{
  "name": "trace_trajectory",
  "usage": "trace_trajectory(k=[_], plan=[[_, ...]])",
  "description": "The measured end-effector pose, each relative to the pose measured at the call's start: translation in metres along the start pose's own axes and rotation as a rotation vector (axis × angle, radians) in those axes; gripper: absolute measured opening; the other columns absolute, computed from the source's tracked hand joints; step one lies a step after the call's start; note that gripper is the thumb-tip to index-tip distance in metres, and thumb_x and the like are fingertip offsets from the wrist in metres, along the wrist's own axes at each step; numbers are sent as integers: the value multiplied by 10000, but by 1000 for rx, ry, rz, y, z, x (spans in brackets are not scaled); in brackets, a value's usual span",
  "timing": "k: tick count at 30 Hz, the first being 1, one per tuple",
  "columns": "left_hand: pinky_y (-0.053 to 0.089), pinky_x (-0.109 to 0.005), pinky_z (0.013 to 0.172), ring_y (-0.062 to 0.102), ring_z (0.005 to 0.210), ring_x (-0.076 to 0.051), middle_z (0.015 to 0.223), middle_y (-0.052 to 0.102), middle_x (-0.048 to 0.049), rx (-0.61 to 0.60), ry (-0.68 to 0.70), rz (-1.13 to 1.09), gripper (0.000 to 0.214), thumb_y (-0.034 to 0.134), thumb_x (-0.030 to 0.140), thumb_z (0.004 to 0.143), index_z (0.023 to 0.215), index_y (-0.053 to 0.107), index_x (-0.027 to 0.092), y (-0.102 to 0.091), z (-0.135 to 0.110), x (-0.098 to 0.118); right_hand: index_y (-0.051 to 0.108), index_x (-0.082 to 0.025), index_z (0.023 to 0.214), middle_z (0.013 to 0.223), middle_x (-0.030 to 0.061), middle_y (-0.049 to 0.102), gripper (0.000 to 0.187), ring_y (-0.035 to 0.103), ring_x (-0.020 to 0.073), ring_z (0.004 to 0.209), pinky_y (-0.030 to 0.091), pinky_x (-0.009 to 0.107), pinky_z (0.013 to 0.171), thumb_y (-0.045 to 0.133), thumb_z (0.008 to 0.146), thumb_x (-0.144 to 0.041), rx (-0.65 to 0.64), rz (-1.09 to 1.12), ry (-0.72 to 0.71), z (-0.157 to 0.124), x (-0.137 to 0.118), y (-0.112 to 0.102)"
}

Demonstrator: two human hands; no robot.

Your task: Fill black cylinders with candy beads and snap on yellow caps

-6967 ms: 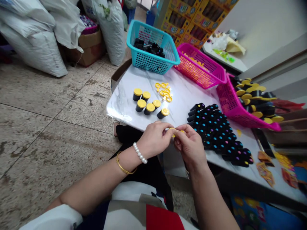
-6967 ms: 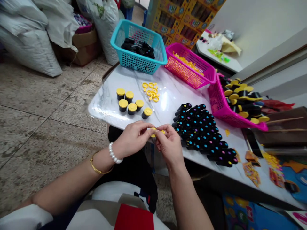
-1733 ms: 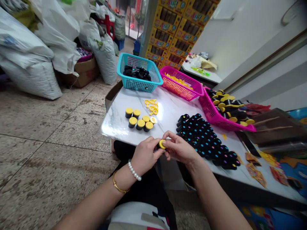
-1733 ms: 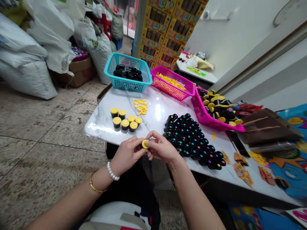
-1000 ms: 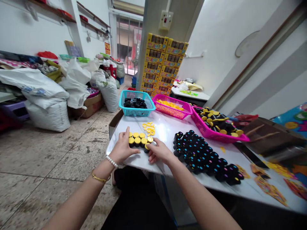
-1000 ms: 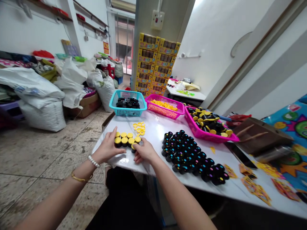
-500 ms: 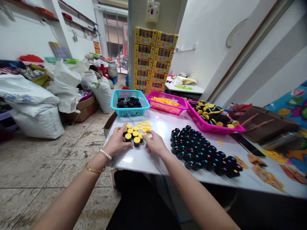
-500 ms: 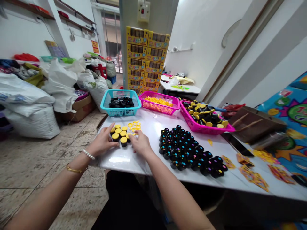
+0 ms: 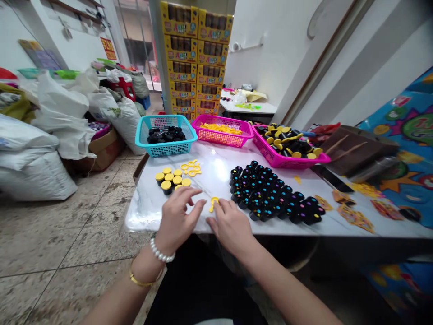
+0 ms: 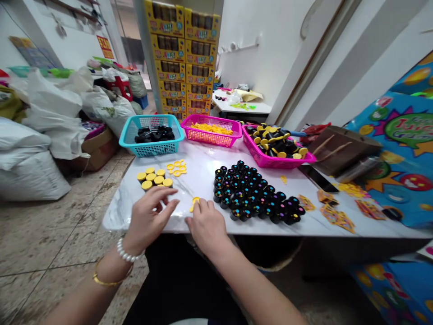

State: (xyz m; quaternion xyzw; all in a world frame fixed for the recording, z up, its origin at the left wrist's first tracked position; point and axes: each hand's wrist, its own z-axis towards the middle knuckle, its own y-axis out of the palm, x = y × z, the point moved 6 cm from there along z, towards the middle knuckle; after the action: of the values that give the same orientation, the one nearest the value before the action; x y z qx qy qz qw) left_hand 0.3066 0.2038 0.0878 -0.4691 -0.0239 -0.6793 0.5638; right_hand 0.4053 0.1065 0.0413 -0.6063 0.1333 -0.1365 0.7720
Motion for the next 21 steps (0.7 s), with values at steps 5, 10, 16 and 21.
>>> trace_trajectory(k=[5,10,16,21], plan=[[499,-285,700,572,660,-116,863,644,-23,-306,-49,-67,253,674,252,770,1010,638,178,82,16,-1,590,-147,976,961,126,600,267,526,270,906,473,366,720,657,810,-345,84,-15,-126,-50,8,-7],[487,-289,728,551,671,-114,918,616,-20,-324,-52,-86,369,715,216,708,1056,597,178,128,28,-1,558,-174,758,757,61,568,179,528,198,753,439,310,648,459,905,-151,160,215,-209,-62,27,-2],[470,-281,743,541,709,-120,928,606,-9,-322,-27,-70,308,673,158,724,1014,574,184,140,30,-1,609,-192,902,799,36,625,109,592,149,684,496,266,622,529,907,-266,157,874,143,-71,58,7],[469,-268,706,530,659,-104,943,623,-8,-248,-57,-68,318,646,135,731,1033,558,180,113,21,-3,646,-190,891,725,19,651,187,610,135,563,520,248,515,622,844,-369,125,1287,473,-73,74,16]])
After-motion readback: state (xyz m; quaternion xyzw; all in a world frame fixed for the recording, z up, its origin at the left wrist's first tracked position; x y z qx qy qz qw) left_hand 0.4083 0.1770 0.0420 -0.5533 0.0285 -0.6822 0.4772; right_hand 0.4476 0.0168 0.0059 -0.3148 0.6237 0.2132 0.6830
